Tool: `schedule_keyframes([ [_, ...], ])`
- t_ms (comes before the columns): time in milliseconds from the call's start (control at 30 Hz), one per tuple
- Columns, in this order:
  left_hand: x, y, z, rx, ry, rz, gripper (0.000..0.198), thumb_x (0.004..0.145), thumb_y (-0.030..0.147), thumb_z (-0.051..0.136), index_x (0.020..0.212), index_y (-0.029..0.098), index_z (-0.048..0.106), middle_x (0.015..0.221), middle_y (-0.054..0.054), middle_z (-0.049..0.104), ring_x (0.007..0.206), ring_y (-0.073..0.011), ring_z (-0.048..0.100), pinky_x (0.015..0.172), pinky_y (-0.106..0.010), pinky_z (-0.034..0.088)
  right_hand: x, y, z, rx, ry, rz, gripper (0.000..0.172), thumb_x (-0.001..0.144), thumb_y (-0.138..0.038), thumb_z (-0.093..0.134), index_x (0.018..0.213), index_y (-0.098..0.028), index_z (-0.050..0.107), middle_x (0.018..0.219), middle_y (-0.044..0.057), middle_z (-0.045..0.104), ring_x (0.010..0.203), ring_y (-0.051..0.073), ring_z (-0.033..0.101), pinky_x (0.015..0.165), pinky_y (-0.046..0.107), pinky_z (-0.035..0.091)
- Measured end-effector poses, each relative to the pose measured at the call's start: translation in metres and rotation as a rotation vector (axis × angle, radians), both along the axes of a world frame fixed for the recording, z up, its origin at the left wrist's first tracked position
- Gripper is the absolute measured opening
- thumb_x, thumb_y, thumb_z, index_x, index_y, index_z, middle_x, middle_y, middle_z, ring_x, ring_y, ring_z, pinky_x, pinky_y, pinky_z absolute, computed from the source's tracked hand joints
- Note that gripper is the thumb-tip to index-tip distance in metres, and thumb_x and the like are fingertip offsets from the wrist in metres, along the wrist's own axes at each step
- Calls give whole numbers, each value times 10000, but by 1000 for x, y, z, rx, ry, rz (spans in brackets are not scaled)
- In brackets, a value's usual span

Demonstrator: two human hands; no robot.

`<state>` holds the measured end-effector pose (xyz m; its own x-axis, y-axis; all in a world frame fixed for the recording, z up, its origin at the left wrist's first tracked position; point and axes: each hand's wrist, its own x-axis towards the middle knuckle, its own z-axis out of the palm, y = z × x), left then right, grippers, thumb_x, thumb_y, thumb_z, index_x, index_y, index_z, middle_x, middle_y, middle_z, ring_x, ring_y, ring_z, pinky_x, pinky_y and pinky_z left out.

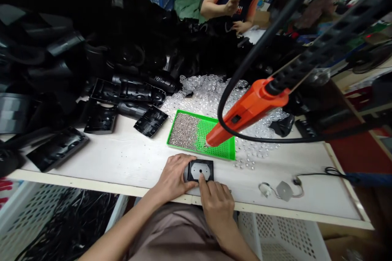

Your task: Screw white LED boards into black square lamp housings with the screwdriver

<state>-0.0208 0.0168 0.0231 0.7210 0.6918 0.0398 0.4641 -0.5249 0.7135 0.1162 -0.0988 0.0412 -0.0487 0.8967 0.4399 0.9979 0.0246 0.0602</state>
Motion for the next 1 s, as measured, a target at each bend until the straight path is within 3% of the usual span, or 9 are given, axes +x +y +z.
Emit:
schedule_keyframes([
  [233, -4, 7, 4, -36, 39, -36, 670, 713, 360, 777, 1289, 233, 459, 1263, -101, 586, 1183, -303, 508, 1019, -474, 356, -5, -1, -6, -22, 38, -95, 237, 898, -60, 471, 1055, -135, 633, 618, 17, 551, 590, 167, 487, 612, 328, 319],
  [567, -6, 7, 13, -81, 14, -64, 606, 777, 233, 644, 1334, 217, 408, 1310, -95, 550, 1225, -280, 465, 1041, -451, 335, -1, 6, -15, 30, 198, -60, 218, 920, -96, 472, 1066, -147, 625, 631, 6, 583, 598, 150, 537, 619, 298, 356],
  [733, 4, -2, 4, -47, -30, 74, 359, 929, 334, 465, 1271, 227, 459, 1232, -83, 595, 1173, -260, 500, 1001, -449, 346, -9, 7, -17, -6, 225, -75, 238, 930, -106, 449, 1075, -139, 635, 675, 22, 614, 640, 159, 560, 636, 304, 372],
  [867, 17, -10, -6, 38, -3, 220, 296, 919, 368, 505, 1177, 223, 501, 1133, -69, 634, 1097, -265, 538, 946, -442, 366, -4, 10, -3, -79, 227, -29, 240, 928, -124, 460, 1042, -141, 670, 656, 23, 632, 615, 163, 569, 623, 318, 376],
  [933, 21, -11, -8, 61, 13, 234, 285, 913, 350, 521, 1167, 223, 501, 1112, -62, 641, 1079, -263, 547, 933, -437, 367, 16, 6, 12, -100, 303, 31, 239, 942, -171, 463, 1027, -163, 687, 691, 27, 671, 634, 160, 591, 641, 315, 399],
  [1000, 22, -11, -7, 73, 27, 237, 284, 911, 344, 527, 1167, 223, 499, 1107, -62, 642, 1072, -265, 550, 930, -441, 362, 46, -6, 28, -76, 405, -2, 242, 949, -213, 470, 1027, -174, 695, 796, 45, 723, 711, 159, 633, 704, 314, 440],
])
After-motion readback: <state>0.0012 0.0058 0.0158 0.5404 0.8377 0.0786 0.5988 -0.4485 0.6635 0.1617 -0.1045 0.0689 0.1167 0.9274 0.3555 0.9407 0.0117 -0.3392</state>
